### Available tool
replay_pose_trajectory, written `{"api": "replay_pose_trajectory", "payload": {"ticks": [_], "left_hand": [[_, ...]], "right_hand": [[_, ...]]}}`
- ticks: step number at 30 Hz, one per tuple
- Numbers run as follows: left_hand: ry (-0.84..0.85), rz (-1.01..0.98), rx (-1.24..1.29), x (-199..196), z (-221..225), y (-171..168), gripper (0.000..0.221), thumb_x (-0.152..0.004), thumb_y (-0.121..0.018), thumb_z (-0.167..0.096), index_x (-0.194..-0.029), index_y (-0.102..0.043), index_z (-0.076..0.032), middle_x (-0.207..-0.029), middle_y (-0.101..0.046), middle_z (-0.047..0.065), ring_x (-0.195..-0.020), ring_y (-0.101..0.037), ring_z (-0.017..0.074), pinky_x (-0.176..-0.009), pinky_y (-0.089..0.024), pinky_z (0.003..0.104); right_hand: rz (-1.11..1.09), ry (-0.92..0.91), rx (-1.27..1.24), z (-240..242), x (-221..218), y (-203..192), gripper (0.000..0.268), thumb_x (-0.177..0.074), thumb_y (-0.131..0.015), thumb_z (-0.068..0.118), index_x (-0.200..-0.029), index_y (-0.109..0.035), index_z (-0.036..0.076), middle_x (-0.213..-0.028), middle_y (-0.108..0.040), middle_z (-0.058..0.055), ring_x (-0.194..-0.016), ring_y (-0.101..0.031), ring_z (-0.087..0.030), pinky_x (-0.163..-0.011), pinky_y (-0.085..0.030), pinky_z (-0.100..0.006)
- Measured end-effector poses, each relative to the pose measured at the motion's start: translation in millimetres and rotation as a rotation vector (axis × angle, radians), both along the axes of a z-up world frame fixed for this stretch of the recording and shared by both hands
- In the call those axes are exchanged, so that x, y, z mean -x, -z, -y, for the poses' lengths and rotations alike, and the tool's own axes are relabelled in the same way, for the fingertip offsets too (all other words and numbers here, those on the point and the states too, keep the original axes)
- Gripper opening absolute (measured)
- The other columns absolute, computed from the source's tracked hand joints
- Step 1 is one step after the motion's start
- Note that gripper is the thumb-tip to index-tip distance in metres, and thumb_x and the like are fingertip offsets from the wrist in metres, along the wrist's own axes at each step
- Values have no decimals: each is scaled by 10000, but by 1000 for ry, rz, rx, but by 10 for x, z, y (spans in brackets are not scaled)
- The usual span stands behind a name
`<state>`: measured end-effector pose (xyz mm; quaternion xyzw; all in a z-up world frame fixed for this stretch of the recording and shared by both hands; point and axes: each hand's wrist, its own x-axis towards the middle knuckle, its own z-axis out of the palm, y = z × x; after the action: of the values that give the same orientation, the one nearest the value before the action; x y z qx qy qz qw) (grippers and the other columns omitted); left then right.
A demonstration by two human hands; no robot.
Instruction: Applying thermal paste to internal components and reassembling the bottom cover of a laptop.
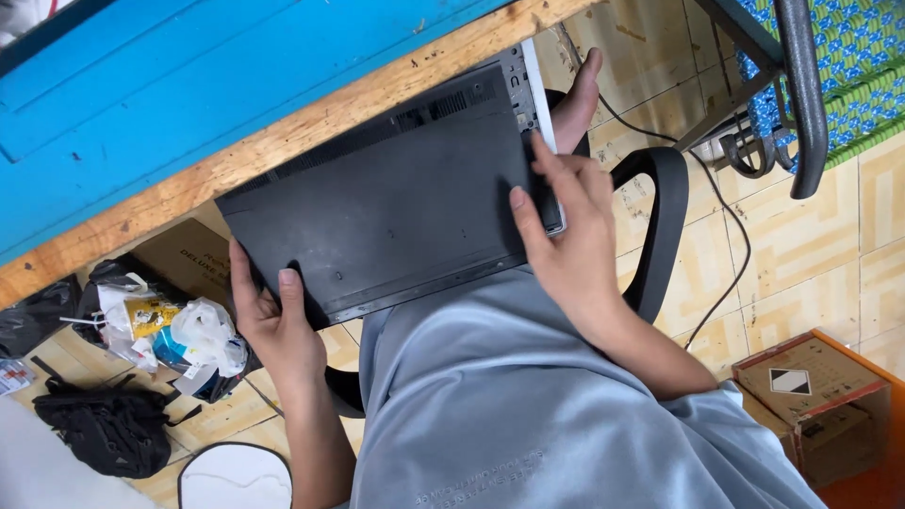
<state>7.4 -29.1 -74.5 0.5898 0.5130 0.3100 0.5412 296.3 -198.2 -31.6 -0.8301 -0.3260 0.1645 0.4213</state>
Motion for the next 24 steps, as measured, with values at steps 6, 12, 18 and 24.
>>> {"api": "replay_pose_trajectory", "payload": {"ticks": [6,12,18,24], "left_hand": [[-47,56,13,-170,168,-26,595,-1194,-576,-24,-1744,-358,-90,-1281,-714,292,-1157,-719,306,-977,-660,501],[-24,22,-43,-266,211,-122,585,-1202,-579,-69,-1740,-349,-91,-1395,-639,266,-1269,-653,295,-1066,-601,470],[8,-10,-90,-389,245,-205,579,-1211,-582,-114,-1736,-339,-92,-1509,-563,240,-1381,-586,284,-1156,-541,439],[13,-44,-134,-458,265,-277,576,-1220,-585,-159,-1732,-330,-93,-1624,-488,213,-1493,-520,273,-1245,-482,408]], "right_hand": [[152,83,22,346,-318,185,455,-1149,-710,62,-1596,-629,81,-1331,-578,-203,-1201,-599,-448,-1004,-476,-496],[7,173,-31,484,-409,386,335,-1215,-614,81,-1543,-647,19,-1276,-662,-245,-1203,-691,-437,-961,-593,-482],[-30,185,-40,461,-366,489,311,-1193,-648,105,-1495,-698,49,-1219,-738,-211,-1166,-740,-402,-913,-641,-452],[-74,151,-8,459,-361,588,369,-1146,-730,124,-1512,-696,96,-1223,-756,-170,-1148,-758,-335,-918,-628,-437]]}}
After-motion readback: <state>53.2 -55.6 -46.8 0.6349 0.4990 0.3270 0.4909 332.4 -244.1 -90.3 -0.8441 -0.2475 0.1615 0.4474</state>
